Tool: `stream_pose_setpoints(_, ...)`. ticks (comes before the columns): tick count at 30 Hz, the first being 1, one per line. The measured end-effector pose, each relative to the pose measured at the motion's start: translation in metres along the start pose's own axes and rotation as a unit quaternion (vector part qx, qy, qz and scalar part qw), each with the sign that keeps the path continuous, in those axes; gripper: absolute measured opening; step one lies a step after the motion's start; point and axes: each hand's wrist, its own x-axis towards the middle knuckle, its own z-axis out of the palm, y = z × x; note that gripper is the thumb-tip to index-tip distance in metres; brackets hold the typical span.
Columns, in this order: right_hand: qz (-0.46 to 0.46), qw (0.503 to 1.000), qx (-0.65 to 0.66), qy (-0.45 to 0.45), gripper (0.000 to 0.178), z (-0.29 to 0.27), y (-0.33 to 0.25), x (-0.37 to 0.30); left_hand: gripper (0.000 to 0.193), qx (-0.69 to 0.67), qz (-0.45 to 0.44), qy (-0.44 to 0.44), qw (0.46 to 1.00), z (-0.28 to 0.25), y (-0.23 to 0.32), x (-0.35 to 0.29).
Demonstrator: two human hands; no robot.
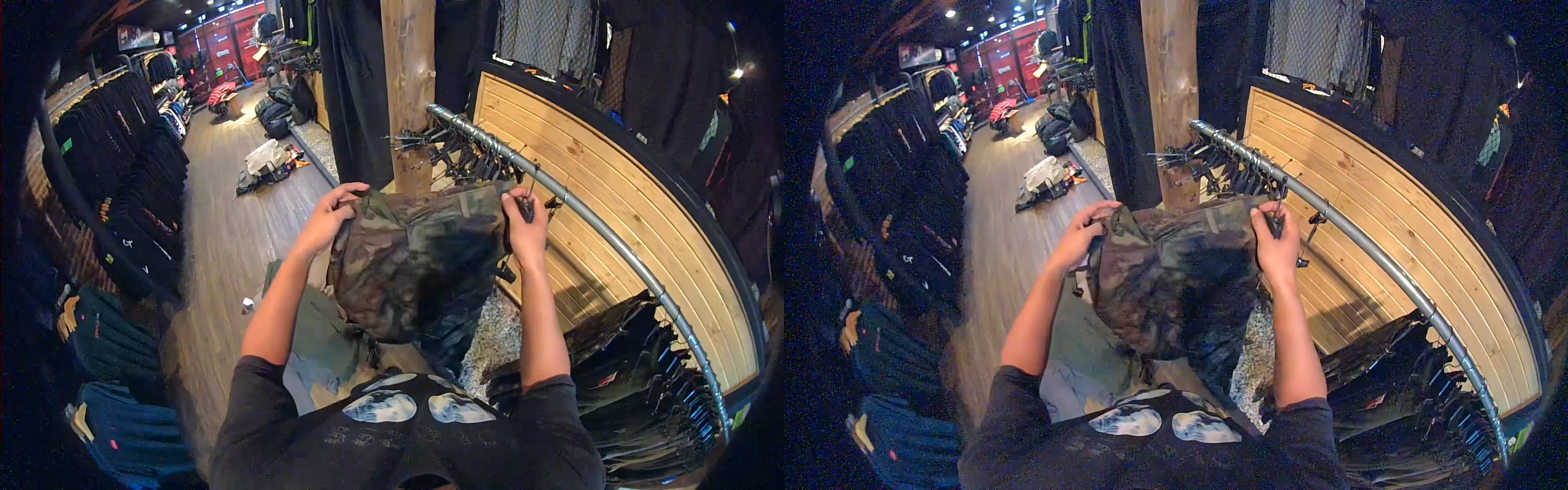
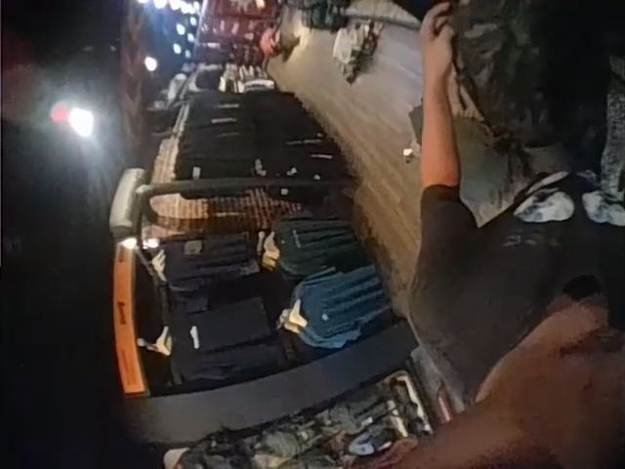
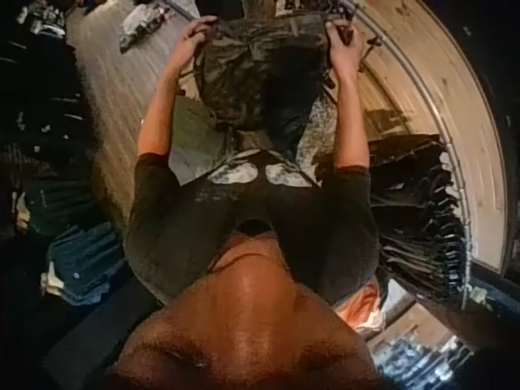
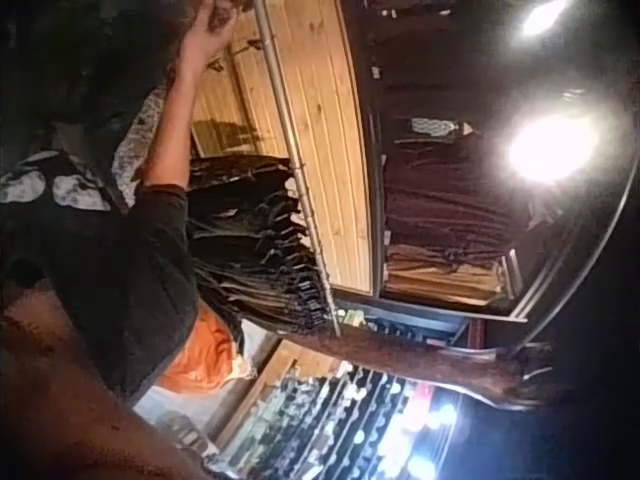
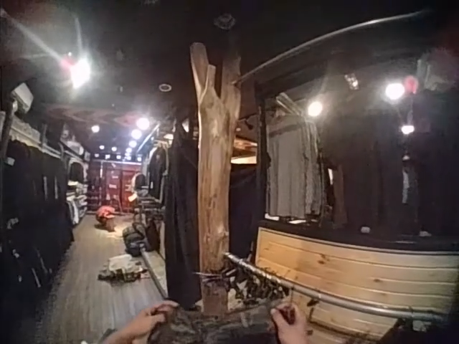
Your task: Brushing camouflage and solid-colored pants to remove debris before hanging them on a retail display rack.
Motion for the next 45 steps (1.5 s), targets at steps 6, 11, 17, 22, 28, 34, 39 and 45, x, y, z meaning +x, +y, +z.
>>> stream_pose_setpoints(6,0.027,1.000,0.010,0.001,0.027,0.000,-0.012,0.006,0.063,0.288,0.102,-0.194,0.932,-0.007,0.050,-0.020)
stream_pose_setpoints(11,0.050,0.967,0.037,-0.249,0.049,-0.045,-0.013,0.005,0.060,0.225,0.046,-0.170,0.958,-0.063,0.066,-0.056)
stream_pose_setpoints(17,0.068,0.976,0.009,-0.209,0.052,-0.008,-0.005,0.017,0.051,0.269,0.049,-0.125,0.954,-0.067,0.070,-0.034)
stream_pose_setpoints(22,0.048,0.994,0.023,-0.097,0.044,0.013,0.024,0.029,0.039,0.237,0.095,-0.036,0.966,-0.081,0.090,-0.013)
stream_pose_setpoints(28,0.063,0.979,0.140,-0.133,0.024,0.002,-0.017,0.020,0.034,0.116,0.138,0.013,0.984,-0.086,0.100,-0.037)
stream_pose_setpoints(34,-0.053,0.993,0.022,-0.099,0.022,0.023,0.006,0.019,0.022,0.252,0.161,0.106,0.948,-0.080,0.071,-0.010)
stream_pose_setpoints(39,-0.043,0.993,-0.069,-0.089,0.021,0.015,0.007,0.023,0.021,0.219,0.121,0.108,0.962,-0.075,0.078,-0.008)
stream_pose_setpoints(45,-0.086,0.975,-0.160,-0.127,0.024,0.007,0.013,0.024,0.025,0.121,0.047,0.089,0.988,-0.086,0.055,-0.008)
